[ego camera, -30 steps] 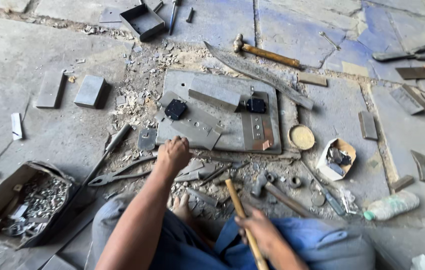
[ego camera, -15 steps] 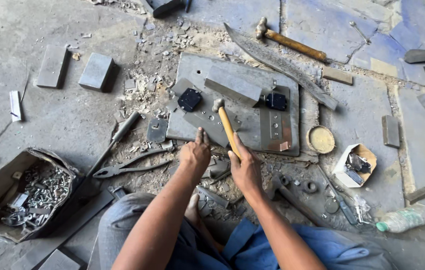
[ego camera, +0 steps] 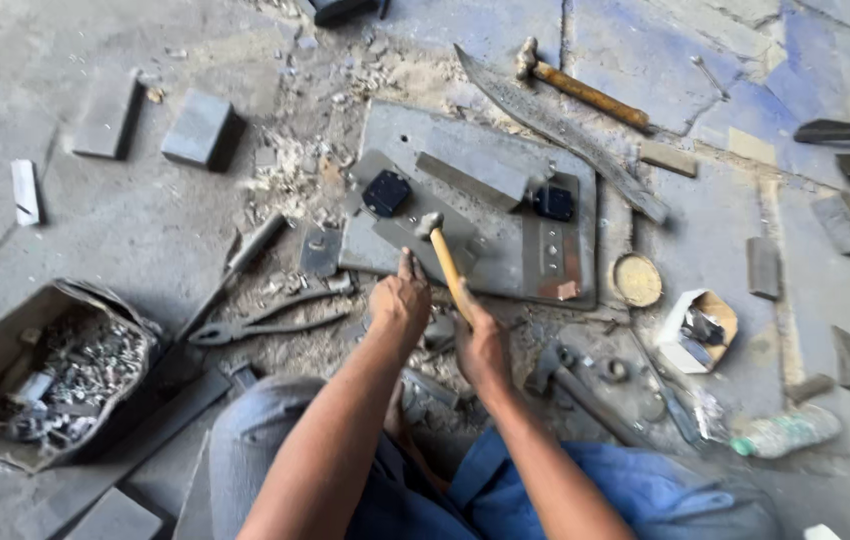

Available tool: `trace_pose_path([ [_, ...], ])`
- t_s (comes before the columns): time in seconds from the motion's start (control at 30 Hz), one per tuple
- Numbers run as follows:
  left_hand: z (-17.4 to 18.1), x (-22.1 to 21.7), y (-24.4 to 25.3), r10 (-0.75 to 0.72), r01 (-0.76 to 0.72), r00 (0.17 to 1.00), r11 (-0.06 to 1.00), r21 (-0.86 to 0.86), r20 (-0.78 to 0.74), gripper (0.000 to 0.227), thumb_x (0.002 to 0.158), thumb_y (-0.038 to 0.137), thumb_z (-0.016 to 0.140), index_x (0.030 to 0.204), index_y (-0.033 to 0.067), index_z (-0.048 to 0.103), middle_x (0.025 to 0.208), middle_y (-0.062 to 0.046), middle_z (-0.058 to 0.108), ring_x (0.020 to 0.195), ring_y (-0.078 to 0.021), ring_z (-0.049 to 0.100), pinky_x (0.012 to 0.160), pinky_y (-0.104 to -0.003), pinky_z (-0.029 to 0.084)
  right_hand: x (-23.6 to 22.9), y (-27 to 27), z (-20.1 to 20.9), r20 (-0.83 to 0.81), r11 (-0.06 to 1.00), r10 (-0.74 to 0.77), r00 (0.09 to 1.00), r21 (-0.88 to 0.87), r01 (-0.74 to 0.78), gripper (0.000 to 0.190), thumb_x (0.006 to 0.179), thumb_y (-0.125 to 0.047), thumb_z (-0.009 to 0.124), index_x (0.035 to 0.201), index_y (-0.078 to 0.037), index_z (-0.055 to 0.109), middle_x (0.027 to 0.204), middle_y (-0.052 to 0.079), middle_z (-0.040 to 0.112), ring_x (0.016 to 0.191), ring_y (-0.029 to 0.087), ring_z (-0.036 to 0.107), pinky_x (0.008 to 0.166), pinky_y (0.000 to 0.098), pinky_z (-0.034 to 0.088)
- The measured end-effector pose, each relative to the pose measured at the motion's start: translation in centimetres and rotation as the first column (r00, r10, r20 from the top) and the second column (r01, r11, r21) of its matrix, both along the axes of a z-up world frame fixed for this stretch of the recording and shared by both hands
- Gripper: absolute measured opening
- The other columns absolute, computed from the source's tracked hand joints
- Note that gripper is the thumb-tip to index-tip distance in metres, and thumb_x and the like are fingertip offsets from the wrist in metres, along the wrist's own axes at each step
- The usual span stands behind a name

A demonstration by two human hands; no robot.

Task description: The person sits on the floor and assembles a metal lock mechanism onto a rectangular metal plate. They use a hammer to tap a black component into place, then use a screwdriver to tighten screws. The person repeats this process for a second unit, handling screws, plates, and lock bodies.

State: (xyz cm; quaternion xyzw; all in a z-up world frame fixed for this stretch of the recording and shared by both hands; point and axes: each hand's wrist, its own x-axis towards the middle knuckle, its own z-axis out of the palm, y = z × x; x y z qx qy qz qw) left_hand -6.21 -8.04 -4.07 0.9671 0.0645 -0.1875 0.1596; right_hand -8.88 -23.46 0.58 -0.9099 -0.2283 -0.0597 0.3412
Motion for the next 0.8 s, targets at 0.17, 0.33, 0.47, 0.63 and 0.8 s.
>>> trace_pose_path([
  [0.17,0.9,0.0,1.7,0.047,-0.047,0.999,0.993,-0.109,0.001,0.069,0.101,0.014,0.046,0.164,0.0113,0.016,0.173,-0.006,0.008,0.106,-0.0343,0.073,0.085,-0.045,0.061,0.7,-1.3,2.1,-0.183,0.979,-0.186,0.965,0.049,0.197,0.053,0.091,-0.013,0.073,0.142,-0.01,0.061,0.117,0.02,0.075,0.098,0.026,0.073,0.087,0.035,0.056],
  [0.33,3.8,-0.3,1.4,0.017,-0.017,1.0,0.998,-0.066,0.002,0.074,0.102,0.038,0.049,0.162,0.0096,0.017,0.171,-0.009,0.01,0.115,-0.0354,0.068,0.092,-0.044,0.059,1.6,-6.8,5.5,-0.18,0.927,-0.34,0.923,0.101,0.361,0.055,0.093,-0.016,0.072,0.145,-0.011,0.058,0.114,0.02,0.076,0.092,0.024,0.07,0.078,0.0364,0.055],
  [0.47,3.4,0.5,0.8,0.014,-0.017,0.999,0.998,-0.056,-0.049,0.08,0.102,0.043,0.049,0.162,0.0042,0.014,0.171,-0.013,0.007,0.118,-0.0369,0.066,0.095,-0.044,0.057,3.4,-11.1,4.2,-0.078,0.879,-0.47,0.879,0.051,0.474,0.052,0.096,-0.014,0.07,0.146,-0.012,0.059,0.106,0.02,0.078,0.078,0.024,0.072,0.069,0.0382,0.056],
  [0.63,2.1,0.7,0.7,0.016,-0.017,0.999,1.0,-0.011,-0.043,0.071,0.103,0.037,0.044,0.162,0.0079,0.016,0.17,-0.012,0.009,0.117,-0.0367,0.067,0.095,-0.044,0.057,4.4,-12.8,1.4,0.115,0.902,-0.424,0.898,-0.037,0.431,0.056,0.091,-0.007,0.068,0.147,-0.011,0.057,0.113,0.02,0.074,0.089,0.03,0.072,0.071,0.0391,0.059],
  [0.8,2.2,1.2,0.7,0.019,-0.019,0.998,1.0,0.008,-0.057,0.067,0.104,0.027,0.039,0.163,0.0067,0.014,0.171,-0.015,0.009,0.104,-0.0343,0.074,0.085,-0.041,0.062,3.6,-12.9,2.9,-0.132,0.841,-0.532,0.837,0.033,0.54,0.056,0.093,-0.003,0.063,0.147,-0.014,0.053,0.112,0.017,0.075,0.08,0.024,0.076,0.068,0.0349,0.06],
])
